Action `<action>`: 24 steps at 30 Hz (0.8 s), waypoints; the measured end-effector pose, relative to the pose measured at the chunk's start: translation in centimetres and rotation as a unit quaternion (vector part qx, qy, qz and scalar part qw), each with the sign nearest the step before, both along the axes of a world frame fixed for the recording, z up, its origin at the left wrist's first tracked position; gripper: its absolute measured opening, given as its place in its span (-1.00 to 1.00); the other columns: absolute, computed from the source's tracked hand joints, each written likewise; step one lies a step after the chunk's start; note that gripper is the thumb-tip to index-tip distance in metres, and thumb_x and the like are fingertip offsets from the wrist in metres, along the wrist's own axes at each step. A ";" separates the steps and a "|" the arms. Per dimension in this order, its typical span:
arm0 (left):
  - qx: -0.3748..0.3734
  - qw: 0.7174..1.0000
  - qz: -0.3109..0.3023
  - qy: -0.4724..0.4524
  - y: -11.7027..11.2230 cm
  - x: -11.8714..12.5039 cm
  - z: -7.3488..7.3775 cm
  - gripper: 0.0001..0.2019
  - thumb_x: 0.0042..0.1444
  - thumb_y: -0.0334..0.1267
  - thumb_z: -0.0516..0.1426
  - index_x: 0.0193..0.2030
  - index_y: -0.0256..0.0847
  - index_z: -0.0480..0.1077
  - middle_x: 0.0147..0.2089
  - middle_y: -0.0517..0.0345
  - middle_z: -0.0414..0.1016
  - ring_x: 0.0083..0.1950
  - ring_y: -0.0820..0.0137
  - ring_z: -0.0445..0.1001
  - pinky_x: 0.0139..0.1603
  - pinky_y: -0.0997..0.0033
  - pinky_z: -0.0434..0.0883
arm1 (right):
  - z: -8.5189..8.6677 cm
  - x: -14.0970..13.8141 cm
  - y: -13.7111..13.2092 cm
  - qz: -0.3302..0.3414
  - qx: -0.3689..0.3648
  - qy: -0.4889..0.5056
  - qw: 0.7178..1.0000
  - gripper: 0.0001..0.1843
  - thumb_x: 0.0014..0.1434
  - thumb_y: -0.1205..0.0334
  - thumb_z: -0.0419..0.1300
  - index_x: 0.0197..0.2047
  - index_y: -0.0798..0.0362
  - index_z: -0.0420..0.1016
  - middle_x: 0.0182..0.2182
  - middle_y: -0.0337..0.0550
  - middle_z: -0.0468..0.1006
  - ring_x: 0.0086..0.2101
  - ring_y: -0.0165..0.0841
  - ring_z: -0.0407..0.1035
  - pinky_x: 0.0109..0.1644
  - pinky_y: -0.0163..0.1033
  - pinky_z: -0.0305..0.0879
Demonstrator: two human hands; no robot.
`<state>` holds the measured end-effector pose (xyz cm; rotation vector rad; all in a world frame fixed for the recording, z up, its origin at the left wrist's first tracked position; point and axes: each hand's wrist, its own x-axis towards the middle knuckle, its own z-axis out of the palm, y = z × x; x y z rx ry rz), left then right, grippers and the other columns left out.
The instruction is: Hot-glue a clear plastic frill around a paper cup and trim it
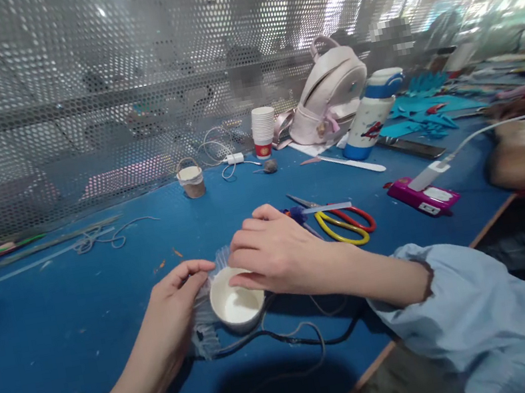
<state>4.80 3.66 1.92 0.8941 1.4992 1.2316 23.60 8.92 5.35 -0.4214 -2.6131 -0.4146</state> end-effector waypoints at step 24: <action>0.075 0.960 -0.023 0.268 -0.9 0.1 0.3 -0.80 -0.18 -0.08 0.25 -0.49 -0.16 0.53 -0.50 0.16 0.50 -0.47 0.38 0.36 -0.45 0.43 0.27 | -0.6 0.7 0.0 0.014 -0.046 -0.067 0.997 -0.55 0.35 -0.04 -0.07 -0.02 -0.02 0.55 -0.23 -0.05 0.48 -0.25 -0.25 0.17 -0.12 -0.10 -0.04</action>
